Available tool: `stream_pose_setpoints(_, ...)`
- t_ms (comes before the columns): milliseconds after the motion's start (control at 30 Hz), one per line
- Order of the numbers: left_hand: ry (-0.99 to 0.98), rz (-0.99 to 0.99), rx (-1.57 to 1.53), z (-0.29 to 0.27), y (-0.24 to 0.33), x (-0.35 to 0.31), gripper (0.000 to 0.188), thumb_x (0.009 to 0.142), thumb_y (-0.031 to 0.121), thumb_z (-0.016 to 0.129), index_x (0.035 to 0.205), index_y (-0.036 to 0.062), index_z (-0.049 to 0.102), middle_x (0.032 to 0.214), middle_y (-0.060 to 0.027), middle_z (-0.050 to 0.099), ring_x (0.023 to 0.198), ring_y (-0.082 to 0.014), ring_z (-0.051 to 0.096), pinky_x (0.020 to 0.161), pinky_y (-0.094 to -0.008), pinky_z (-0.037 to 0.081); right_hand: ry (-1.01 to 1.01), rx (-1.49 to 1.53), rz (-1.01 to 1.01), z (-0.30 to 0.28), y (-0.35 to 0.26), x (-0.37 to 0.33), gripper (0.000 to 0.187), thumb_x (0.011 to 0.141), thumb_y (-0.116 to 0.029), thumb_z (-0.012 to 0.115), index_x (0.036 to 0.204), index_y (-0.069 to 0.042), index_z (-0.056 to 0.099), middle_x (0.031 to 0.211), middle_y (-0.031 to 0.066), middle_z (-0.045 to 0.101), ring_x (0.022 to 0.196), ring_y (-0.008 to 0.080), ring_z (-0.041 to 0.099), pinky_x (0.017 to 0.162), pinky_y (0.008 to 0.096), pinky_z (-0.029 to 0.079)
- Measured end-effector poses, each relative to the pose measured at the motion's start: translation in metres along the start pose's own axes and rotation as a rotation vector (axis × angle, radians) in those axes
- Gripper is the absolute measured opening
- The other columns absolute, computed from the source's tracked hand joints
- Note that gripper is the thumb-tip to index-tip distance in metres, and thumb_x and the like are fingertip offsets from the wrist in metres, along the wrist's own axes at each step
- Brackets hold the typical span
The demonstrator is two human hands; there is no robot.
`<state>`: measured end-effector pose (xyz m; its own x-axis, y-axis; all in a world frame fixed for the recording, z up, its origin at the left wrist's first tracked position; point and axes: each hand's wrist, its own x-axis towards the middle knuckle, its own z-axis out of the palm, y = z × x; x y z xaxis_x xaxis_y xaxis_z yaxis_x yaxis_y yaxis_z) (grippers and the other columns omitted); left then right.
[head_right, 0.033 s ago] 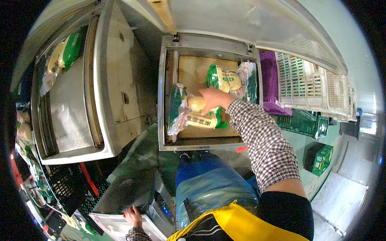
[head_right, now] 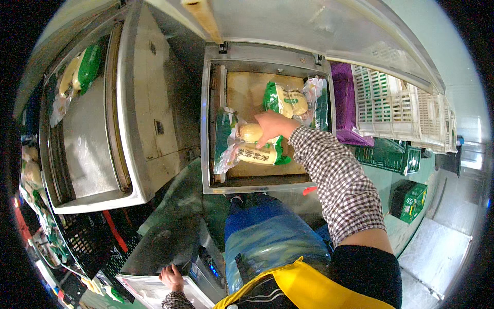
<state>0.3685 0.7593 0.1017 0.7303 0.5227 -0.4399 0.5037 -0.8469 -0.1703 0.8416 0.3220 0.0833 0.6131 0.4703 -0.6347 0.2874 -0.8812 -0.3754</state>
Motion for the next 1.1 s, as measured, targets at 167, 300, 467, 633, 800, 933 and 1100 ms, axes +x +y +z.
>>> stream_pose_setpoints(167, -0.003, 0.120, 0.046, 0.041, -0.041, -0.001, 0.037, 0.083, 0.037, 0.047, 0.085, 0.0037, 0.063, 0.106, -0.0107, 0.057, 0.105, -0.0274, 0.048, 0.090, -0.0460, 0.031, 0.107, -0.069, -0.113, -0.001, -0.003, -0.013, 0.069, 0.047, -0.039, 0.078, 0.095, 0.004, 0.055, 0.096, 0.0205, 0.054, 0.092, 0.0358, 0.050, 0.082, 0.0400, 0.040)
stream_pose_setpoints(300, -0.156, -0.001, -0.001, 0.032, -0.024, 0.011, 0.039, 0.083, 0.039, 0.046, 0.087, 0.0040, 0.064, 0.109, -0.0098, 0.056, 0.108, -0.0266, 0.046, 0.094, -0.0448, 0.029, 0.211, 0.012, -0.195, 0.021, 0.017, -0.027, 0.073, 0.048, -0.041, 0.075, 0.098, 0.007, 0.054, 0.101, 0.0230, 0.055, 0.097, 0.0341, 0.050, 0.082, 0.0386, 0.040)
stream_pose_setpoints(467, 0.005, 0.108, 0.076, 0.079, -0.068, 0.001, 0.042, 0.083, 0.041, 0.044, 0.085, 0.0051, 0.066, 0.105, -0.0102, 0.058, 0.103, -0.0275, 0.048, 0.090, -0.0439, 0.030, 0.108, 0.215, 0.139, 0.007, -0.007, -0.047, 0.084, 0.050, -0.037, 0.075, 0.115, 0.005, 0.043, 0.104, 0.0228, 0.054, 0.103, 0.0352, 0.048, 0.087, 0.0395, 0.039)
stream_pose_setpoints(633, 0.116, 0.266, 0.074, 0.053, -0.051, 0.001, 0.043, 0.084, 0.041, 0.044, 0.080, 0.0031, 0.064, 0.094, -0.0126, 0.059, 0.096, -0.0301, 0.050, 0.087, -0.0458, 0.032, 0.400, 0.537, 0.207, 0.031, 0.000, -0.078, 0.080, 0.053, -0.018, 0.076, 0.122, 0.002, 0.042, 0.112, 0.0159, 0.054, 0.104, 0.0266, 0.052, 0.091, 0.0345, 0.040)
stream_pose_setpoints(800, -0.119, 0.113, 0.046, 0.019, -0.015, 0.009, 0.043, 0.083, 0.041, 0.045, 0.080, 0.0016, 0.062, 0.091, -0.0141, 0.059, 0.094, -0.0314, 0.051, 0.088, -0.0470, 0.032, 0.605, 2.049, 0.008, 0.090, 0.030, -0.122, 0.055, 0.075, -0.010, 0.057, 0.127, -0.001, 0.040, 0.119, 0.0103, 0.053, 0.110, 0.0234, 0.051, 0.096, 0.0369, 0.039)
stream_pose_setpoints(933, 0.101, 0.426, 0.039, 0.154, -0.145, 0.047, 0.041, 0.084, 0.040, 0.048, 0.092, 0.0013, 0.061, 0.097, -0.0167, 0.058, 0.093, -0.0319, 0.053, 0.083, -0.0464, 0.037, 0.881, 2.481, -0.121, 0.105, 0.028, -0.130, 0.054, 0.078, -0.022, 0.060, 0.126, -0.006, 0.042, 0.126, 0.0104, 0.049, 0.114, 0.0262, 0.048, 0.099, 0.0436, 0.036)
stream_pose_setpoints(1100, 0.214, 0.453, 0.004, 0.218, -0.205, 0.058, 0.040, 0.084, 0.039, 0.048, 0.094, 0.0019, 0.060, 0.100, -0.0177, 0.057, 0.093, -0.0325, 0.052, 0.082, -0.0460, 0.037, 1.023, 2.373, -0.266, 0.093, 0.034, -0.080, 0.060, 0.076, -0.019, 0.064, 0.129, -0.008, 0.038, 0.126, 0.0078, 0.048, 0.115, 0.0250, 0.047, 0.100, 0.0423, 0.036)
